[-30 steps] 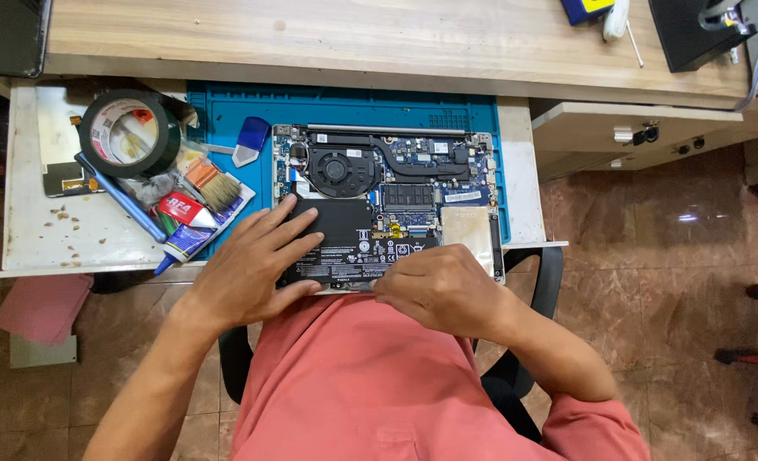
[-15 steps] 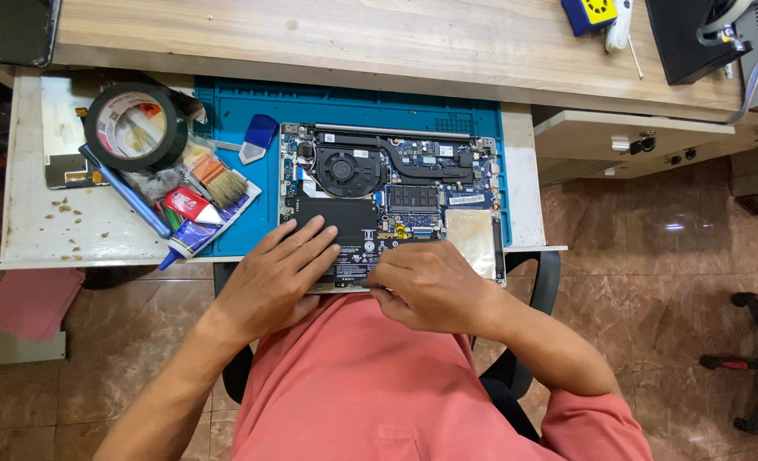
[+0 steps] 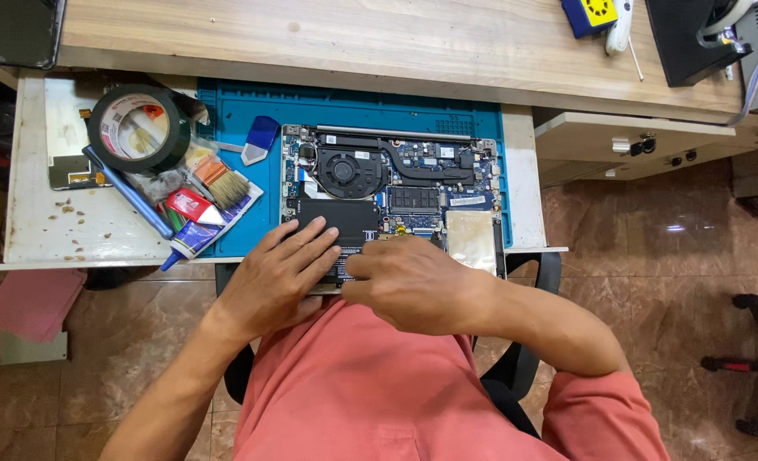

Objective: The person unscrews and removes the laptop battery, then proceeds to unscrew and remove the hard drive from the laptop's internal bay. The removed components are placed on the workbench.

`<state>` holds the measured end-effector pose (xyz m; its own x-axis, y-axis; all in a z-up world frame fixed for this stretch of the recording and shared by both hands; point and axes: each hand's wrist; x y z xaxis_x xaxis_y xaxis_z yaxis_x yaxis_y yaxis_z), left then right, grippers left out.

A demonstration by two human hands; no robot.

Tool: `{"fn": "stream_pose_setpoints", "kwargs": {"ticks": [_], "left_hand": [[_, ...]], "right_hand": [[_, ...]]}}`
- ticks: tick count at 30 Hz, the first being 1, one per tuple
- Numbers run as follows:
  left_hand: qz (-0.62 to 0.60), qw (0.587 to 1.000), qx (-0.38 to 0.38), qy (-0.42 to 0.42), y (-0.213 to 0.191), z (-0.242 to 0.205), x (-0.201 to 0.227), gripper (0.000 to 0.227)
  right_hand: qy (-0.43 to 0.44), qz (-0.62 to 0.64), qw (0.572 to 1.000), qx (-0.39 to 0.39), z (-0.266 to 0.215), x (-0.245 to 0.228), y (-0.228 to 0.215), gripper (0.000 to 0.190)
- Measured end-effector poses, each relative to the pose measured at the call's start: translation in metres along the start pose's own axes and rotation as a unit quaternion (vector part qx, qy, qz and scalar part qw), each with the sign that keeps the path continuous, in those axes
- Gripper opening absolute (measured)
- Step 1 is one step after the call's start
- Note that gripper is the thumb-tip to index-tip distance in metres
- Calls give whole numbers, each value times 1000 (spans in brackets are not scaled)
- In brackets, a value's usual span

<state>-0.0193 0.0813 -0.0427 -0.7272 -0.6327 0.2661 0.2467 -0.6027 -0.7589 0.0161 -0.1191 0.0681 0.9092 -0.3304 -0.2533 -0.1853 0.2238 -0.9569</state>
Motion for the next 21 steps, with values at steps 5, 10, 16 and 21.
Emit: {"fn": "stream_pose_setpoints", "kwargs": {"ticks": [5, 10, 16, 21], "left_hand": [[16, 1000, 5, 6, 4, -2, 0, 56], [22, 1000, -1, 18, 6, -4, -1, 60], [23, 1000, -3, 11, 3, -3, 0, 56], [5, 1000, 2, 11, 7, -8, -3, 58]], "right_hand": [[19, 7, 996, -85, 29, -8, -22, 10], [-29, 24, 995, -91, 31, -12, -22, 21], [-26, 88, 992, -81, 32, -11, -21, 25], [-1, 6, 998, -66, 28, -9, -18, 18]]}}
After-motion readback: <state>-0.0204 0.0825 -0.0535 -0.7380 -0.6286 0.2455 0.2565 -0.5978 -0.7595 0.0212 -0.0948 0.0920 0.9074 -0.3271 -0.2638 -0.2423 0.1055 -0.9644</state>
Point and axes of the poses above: each hand's wrist, its own z-axis towards the middle knuckle, its own y-axis out of the palm, x = y × z, and after that the axes turned 14 degrees about x, right-handed
